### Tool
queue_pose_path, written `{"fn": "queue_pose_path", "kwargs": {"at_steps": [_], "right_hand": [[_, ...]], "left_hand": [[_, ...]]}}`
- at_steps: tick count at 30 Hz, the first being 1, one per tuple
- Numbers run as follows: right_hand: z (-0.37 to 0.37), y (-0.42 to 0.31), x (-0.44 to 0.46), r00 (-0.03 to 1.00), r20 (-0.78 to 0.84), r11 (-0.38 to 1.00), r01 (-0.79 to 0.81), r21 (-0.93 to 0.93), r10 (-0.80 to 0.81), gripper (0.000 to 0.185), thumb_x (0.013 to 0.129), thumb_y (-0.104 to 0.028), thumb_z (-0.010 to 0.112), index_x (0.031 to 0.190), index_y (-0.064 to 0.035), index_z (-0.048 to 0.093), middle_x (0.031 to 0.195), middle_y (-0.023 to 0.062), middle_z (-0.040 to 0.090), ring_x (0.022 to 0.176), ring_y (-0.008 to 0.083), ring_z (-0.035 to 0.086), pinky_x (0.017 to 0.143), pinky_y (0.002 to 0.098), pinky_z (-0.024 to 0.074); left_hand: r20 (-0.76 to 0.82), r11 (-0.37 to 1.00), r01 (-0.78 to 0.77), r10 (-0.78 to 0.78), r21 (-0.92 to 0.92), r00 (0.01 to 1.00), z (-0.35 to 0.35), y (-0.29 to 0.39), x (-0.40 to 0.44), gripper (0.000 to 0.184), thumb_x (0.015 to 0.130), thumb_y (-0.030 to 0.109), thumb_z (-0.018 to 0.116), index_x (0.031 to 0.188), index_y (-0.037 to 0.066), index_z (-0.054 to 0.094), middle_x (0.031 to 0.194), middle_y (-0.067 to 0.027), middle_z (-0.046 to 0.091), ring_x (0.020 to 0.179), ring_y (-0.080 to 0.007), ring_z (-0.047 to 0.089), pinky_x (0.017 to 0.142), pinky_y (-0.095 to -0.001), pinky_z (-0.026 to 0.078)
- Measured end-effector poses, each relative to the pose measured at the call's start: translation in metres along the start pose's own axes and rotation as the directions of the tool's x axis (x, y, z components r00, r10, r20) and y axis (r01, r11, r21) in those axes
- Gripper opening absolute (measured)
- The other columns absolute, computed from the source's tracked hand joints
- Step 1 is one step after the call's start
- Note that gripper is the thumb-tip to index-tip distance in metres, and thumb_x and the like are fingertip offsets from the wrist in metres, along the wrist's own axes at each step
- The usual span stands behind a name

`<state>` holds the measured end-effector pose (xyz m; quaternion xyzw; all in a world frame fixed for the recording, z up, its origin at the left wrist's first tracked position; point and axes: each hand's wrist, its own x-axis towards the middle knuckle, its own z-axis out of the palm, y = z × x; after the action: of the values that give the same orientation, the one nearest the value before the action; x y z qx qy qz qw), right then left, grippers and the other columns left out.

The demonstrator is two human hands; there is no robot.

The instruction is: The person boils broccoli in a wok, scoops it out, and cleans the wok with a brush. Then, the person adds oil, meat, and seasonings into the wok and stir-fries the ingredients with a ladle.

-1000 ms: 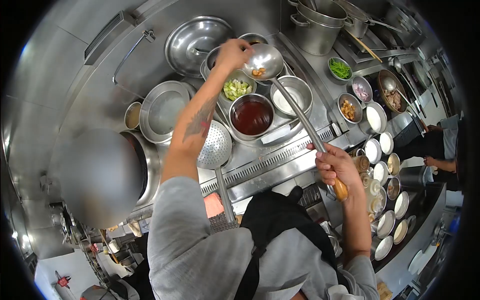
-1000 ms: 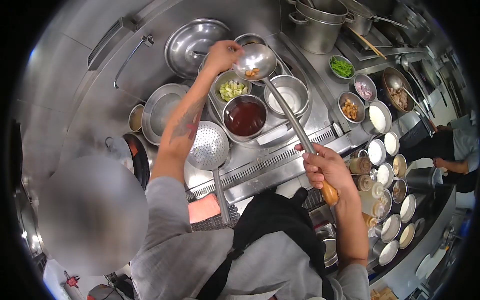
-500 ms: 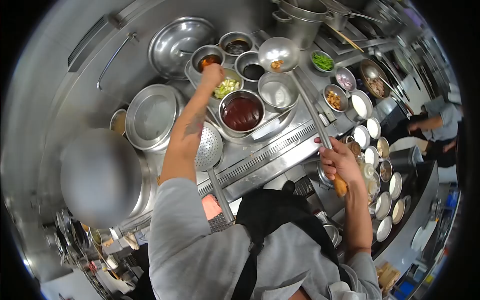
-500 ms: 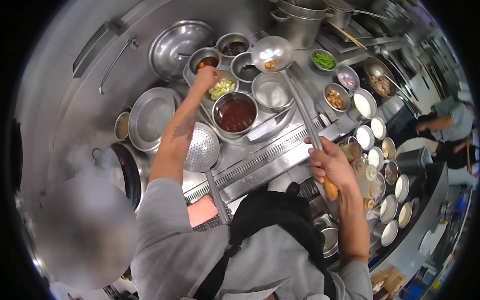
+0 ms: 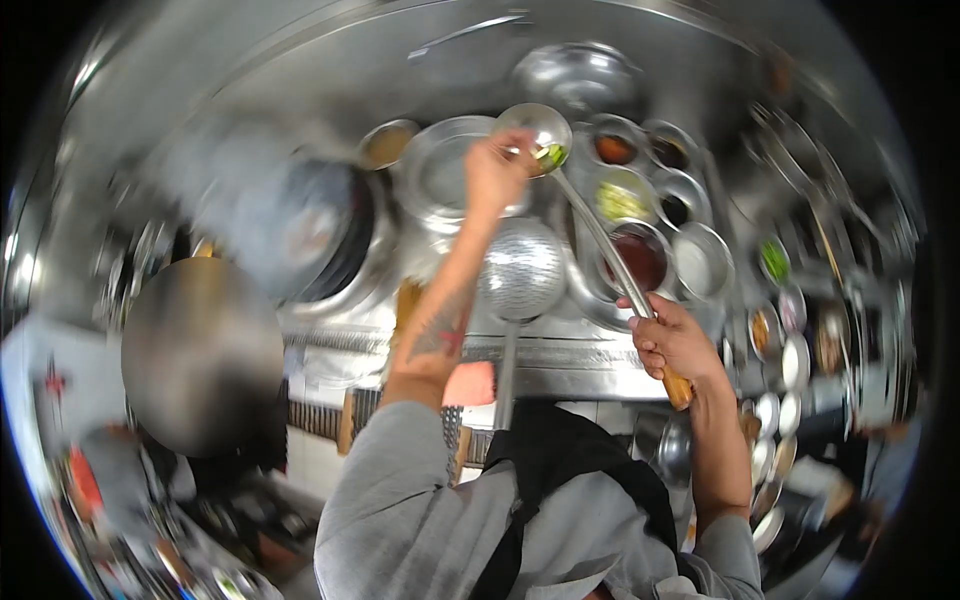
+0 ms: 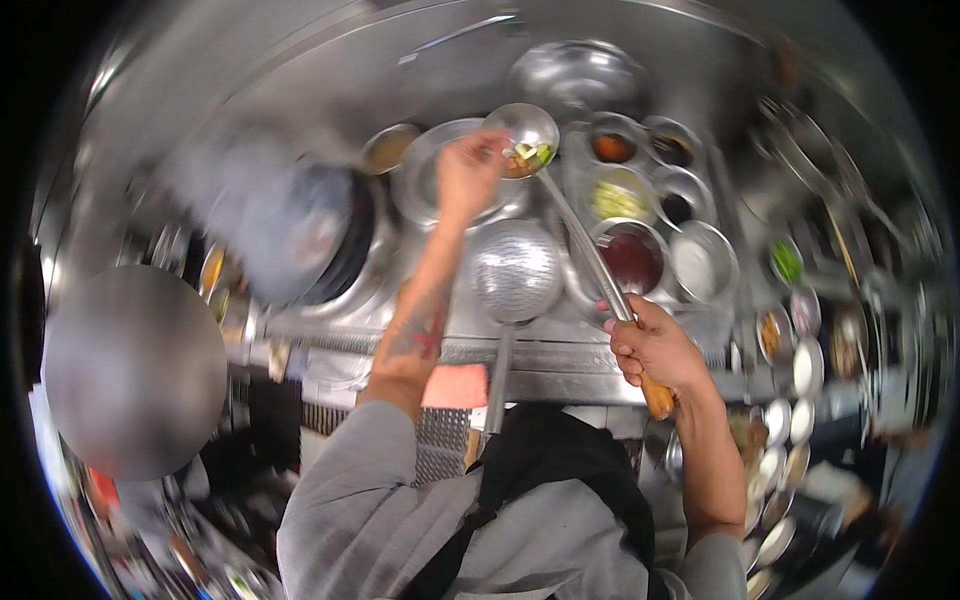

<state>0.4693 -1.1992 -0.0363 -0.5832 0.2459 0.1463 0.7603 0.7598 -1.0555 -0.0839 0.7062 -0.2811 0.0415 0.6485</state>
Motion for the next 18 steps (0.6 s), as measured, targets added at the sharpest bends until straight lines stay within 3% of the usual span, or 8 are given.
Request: {"fn": "queue_pose_path", "kwargs": {"at_steps": [2,6,8,10,14,16,17,18], "right_hand": [[0.037,-0.012,0.044,0.992,0.127,0.996,-0.013,-0.089,0.024,0.029,0.093,-0.009,0.056,0.122,-0.0044,0.053,0.064,-0.0034,0.042,0.045,0.005,0.039,0.039,0.0227,0.0333],[0.125,-0.014,0.14,0.951,0.309,0.969,0.07,-0.237,0.007,0.032,0.091,-0.012,0.058,0.12,-0.0019,0.053,0.065,0.0,0.048,0.045,0.009,0.045,0.041,0.0271,0.0381],[0.172,-0.008,0.177,0.936,0.289,0.617,0.351,-0.704,-0.203,0.033,0.087,-0.012,0.057,0.118,0.0012,0.053,0.072,0.0148,0.062,0.052,0.0236,0.062,0.048,0.0374,0.0473],[0.197,0.016,0.221,0.732,0.388,0.043,0.492,-0.869,-0.56,0.035,0.086,-0.012,0.055,0.117,0.0053,0.053,0.089,0.0308,0.066,0.073,0.0411,0.068,0.065,0.0478,0.0532],[0.226,0.006,0.223,0.778,0.331,0.041,0.415,-0.909,-0.533,0.032,0.085,-0.011,0.053,0.112,0.0071,0.054,0.094,0.035,0.064,0.085,0.0478,0.066,0.077,0.0518,0.0526],[0.226,0.008,0.228,0.789,0.385,0.399,0.586,-0.705,-0.479,0.029,0.086,-0.012,0.054,0.109,0.0072,0.054,0.093,0.035,0.064,0.087,0.049,0.065,0.078,0.0517,0.0529],[0.222,0.019,0.233,0.795,0.378,0.41,0.58,-0.704,-0.475,0.029,0.086,-0.012,0.054,0.109,0.0072,0.054,0.093,0.035,0.064,0.087,0.049,0.065,0.078,0.0517,0.0529],[0.218,0.031,0.24,0.769,0.354,0.304,0.563,-0.768,-0.532,0.03,0.087,-0.015,0.056,0.108,0.0065,0.053,0.089,0.0308,0.066,0.083,0.0432,0.067,0.072,0.0479,0.0539]], "left_hand": [[-0.098,0.991,0.072,-0.083,-0.113,0.992,-0.034,-0.003,-0.053,0.015,0.091,0.009,0.065,0.102,0.001,0.071,0.08,-0.0043,0.068,0.064,-0.0068,0.062,0.055,-0.0236,0.048],[-0.235,0.952,0.287,-0.257,0.106,0.938,-0.091,0.0,-0.154,0.016,0.091,0.008,0.067,0.104,0.0,0.07,0.085,-0.0048,0.069,0.066,-0.0072,0.06,0.059,-0.0237,0.051],[-0.292,0.95,0.312,-0.294,0.018,0.91,-0.106,-0.013,-0.193,0.017,0.091,0.008,0.066,0.105,-0.001,0.069,0.086,-0.0051,0.069,0.067,-0.0074,0.061,0.06,-0.0234,0.051],[-0.329,0.942,0.326,-0.332,-0.075,0.884,-0.116,-0.023,-0.222,0.017,0.092,0.008,0.066,0.107,-0.001,0.068,0.088,-0.0054,0.069,0.069,-0.0076,0.061,0.06,-0.0231,0.051],[-0.459,0.937,0.303,-0.35,-0.175,0.817,-0.127,-0.018,-0.243,0.018,0.093,0.009,0.066,0.107,-0.003,0.067,0.089,-0.0055,0.069,0.07,-0.0071,0.06,0.061,-0.0218,0.051],[-0.559,0.946,0.252,-0.324,-0.204,0.763,-0.128,-0.021,-0.245,0.019,0.093,0.012,0.066,0.106,-0.002,0.068,0.083,-0.0035,0.066,0.062,-0.0064,0.057,0.057,-0.0209,0.05],[-0.526,0.931,0.35,-0.352,-0.108,0.774,-0.13,-0.014,-0.242,0.029,0.095,0.021,0.065,0.114,-0.002,0.065,0.089,-0.0053,0.066,0.07,-0.0088,0.061,0.062,-0.0227,0.049],[-0.513,0.929,0.356,-0.357,-0.105,0.781,-0.126,-0.01,-0.234,0.029,0.095,0.021,0.065,0.114,-0.002,0.065,0.089,-0.0053,0.066,0.07,-0.0088,0.061,0.062,-0.0227,0.049]]}}
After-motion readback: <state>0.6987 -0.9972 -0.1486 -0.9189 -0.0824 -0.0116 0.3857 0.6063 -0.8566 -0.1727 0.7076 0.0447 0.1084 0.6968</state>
